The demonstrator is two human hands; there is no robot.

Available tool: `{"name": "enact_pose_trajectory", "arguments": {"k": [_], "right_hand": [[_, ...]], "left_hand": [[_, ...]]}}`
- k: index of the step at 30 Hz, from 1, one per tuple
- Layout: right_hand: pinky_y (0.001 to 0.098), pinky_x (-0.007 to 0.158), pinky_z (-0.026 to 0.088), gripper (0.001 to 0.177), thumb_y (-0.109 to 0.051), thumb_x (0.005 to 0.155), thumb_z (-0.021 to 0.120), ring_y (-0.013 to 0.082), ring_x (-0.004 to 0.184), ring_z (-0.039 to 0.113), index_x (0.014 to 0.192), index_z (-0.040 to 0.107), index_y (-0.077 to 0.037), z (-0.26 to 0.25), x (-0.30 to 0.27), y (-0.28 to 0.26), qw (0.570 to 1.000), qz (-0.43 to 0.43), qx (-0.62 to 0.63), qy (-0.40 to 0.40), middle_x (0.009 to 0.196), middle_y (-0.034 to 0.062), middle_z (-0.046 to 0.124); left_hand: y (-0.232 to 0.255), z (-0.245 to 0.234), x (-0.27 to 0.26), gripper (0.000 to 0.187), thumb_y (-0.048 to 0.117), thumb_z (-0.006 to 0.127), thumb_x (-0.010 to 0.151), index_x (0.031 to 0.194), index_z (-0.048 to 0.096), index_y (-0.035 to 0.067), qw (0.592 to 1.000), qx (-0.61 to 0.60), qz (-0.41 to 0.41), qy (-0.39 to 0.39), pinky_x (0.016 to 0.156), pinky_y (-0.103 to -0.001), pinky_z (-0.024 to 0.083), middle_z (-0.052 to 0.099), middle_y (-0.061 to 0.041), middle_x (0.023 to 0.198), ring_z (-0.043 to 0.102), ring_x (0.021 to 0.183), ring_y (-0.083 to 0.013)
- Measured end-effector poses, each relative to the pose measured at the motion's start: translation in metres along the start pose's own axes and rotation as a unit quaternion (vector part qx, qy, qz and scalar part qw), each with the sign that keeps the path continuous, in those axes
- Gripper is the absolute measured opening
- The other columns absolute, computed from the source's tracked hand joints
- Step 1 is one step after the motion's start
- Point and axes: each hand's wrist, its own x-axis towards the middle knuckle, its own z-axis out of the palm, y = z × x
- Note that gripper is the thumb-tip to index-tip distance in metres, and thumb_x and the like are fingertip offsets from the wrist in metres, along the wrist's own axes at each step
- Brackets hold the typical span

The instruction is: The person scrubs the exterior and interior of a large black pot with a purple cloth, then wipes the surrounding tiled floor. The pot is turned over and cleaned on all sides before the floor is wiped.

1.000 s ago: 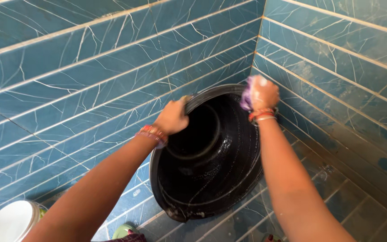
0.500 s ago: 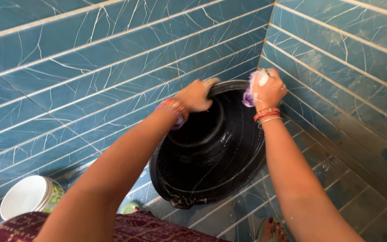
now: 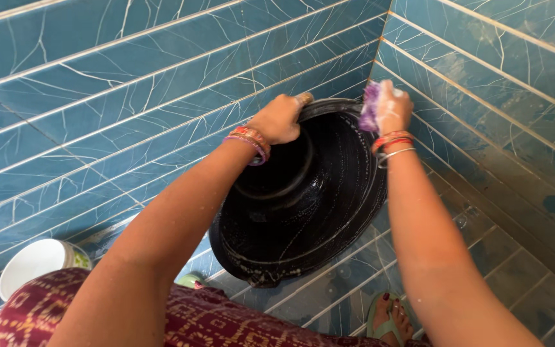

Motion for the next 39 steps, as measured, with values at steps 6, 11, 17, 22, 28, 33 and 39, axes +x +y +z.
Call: {"name": "enact_pose_trajectory", "arguments": {"k": [6, 11, 17, 22, 28, 33, 39], "right_hand": [[0.0568, 0.084, 0.05, 0.061, -0.054, 0.099, 0.049, 0.0528, 0.088, 0.065, 0.089, 0.074, 0.0, 0.026, -0.042, 0.095, 0.997, 0.071, -0.007, 0.033, 0.089, 0.0314, 0.069], [0.056, 0.079, 0.052, 0.063, -0.051, 0.098, 0.055, 0.0501, 0.081, 0.069, 0.08, 0.071, 0.007, -0.021, -0.064, 0.003, 0.999, 0.02, 0.017, 0.029, 0.079, 0.0326, 0.068], [0.0506, 0.061, 0.055, 0.053, -0.047, 0.103, 0.059, 0.0417, 0.064, 0.068, 0.074, 0.073, -0.006, -0.077, -0.13, -0.181, 0.963, -0.263, -0.05, 0.001, 0.07, 0.0221, 0.068], [0.0486, 0.065, 0.056, 0.042, -0.039, 0.103, 0.063, 0.0391, 0.073, 0.07, 0.081, 0.071, -0.005, -0.089, -0.144, -0.19, 0.908, -0.416, 0.031, 0.047, 0.086, 0.0168, 0.073], [0.0455, 0.068, 0.054, 0.051, -0.047, 0.103, 0.059, 0.032, 0.069, 0.074, 0.082, 0.075, -0.004, -0.06, -0.06, -0.047, 0.994, -0.018, 0.06, 0.093, 0.076, 0.019, 0.074], [0.0483, 0.065, 0.054, 0.056, -0.052, 0.093, 0.066, 0.0364, 0.07, 0.071, 0.085, 0.077, 0.003, -0.046, -0.047, 0.137, 0.962, 0.187, 0.066, 0.19, 0.077, 0.0228, 0.074], [0.0423, 0.057, 0.052, 0.045, -0.039, 0.099, 0.073, 0.0233, 0.062, 0.064, 0.081, 0.075, 0.002, -0.042, -0.059, 0.093, 0.966, 0.004, 0.177, 0.19, 0.072, 0.0136, 0.074]], "left_hand": [[-0.036, -0.032, -0.072, 0.066, 0.004, 0.064, 0.078, 0.143, 0.054, 0.008, 0.996, 0.0, -0.088, 0.019, 0.092, -0.043, 0.058, 0.074, -0.025, 0.096, 0.075, 0.095, -0.0394], [-0.039, -0.049, -0.075, 0.078, 0.024, 0.089, 0.083, 0.143, 0.048, -0.003, 0.979, -0.051, 0.181, 0.073, 0.098, -0.049, 0.047, 0.065, -0.033, 0.129, 0.064, 0.118, -0.0479], [0.004, -0.017, 0.0, 0.049, 0.02, 0.077, 0.078, 0.123, 0.066, 0.005, 0.993, 0.076, -0.04, -0.085, 0.096, -0.045, 0.055, 0.071, -0.026, 0.109, 0.07, 0.106, -0.0427], [-0.01, 0.025, 0.003, 0.043, 0.003, 0.064, 0.073, 0.115, 0.068, 0.005, 0.999, -0.015, -0.03, 0.011, 0.091, -0.049, 0.053, 0.071, -0.027, 0.099, 0.068, 0.101, -0.0447], [-0.038, 0.014, -0.04, 0.053, 0.002, 0.062, 0.072, 0.124, 0.065, 0.01, 0.996, -0.033, -0.068, 0.051, 0.089, -0.047, 0.054, 0.072, -0.026, 0.094, 0.069, 0.097, -0.0438], [-0.067, -0.006, -0.098, 0.051, 0.007, 0.064, 0.074, 0.126, 0.063, 0.007, 0.985, -0.052, -0.157, 0.049, 0.089, -0.044, 0.057, 0.072, -0.027, 0.094, 0.073, 0.094, -0.041], [-0.082, -0.027, -0.082, 0.076, 0.015, 0.073, 0.076, 0.145, 0.043, 0.002, 0.998, -0.004, -0.042, -0.039, 0.098, -0.05, 0.049, 0.066, -0.033, 0.113, 0.063, 0.107, -0.0477]]}}
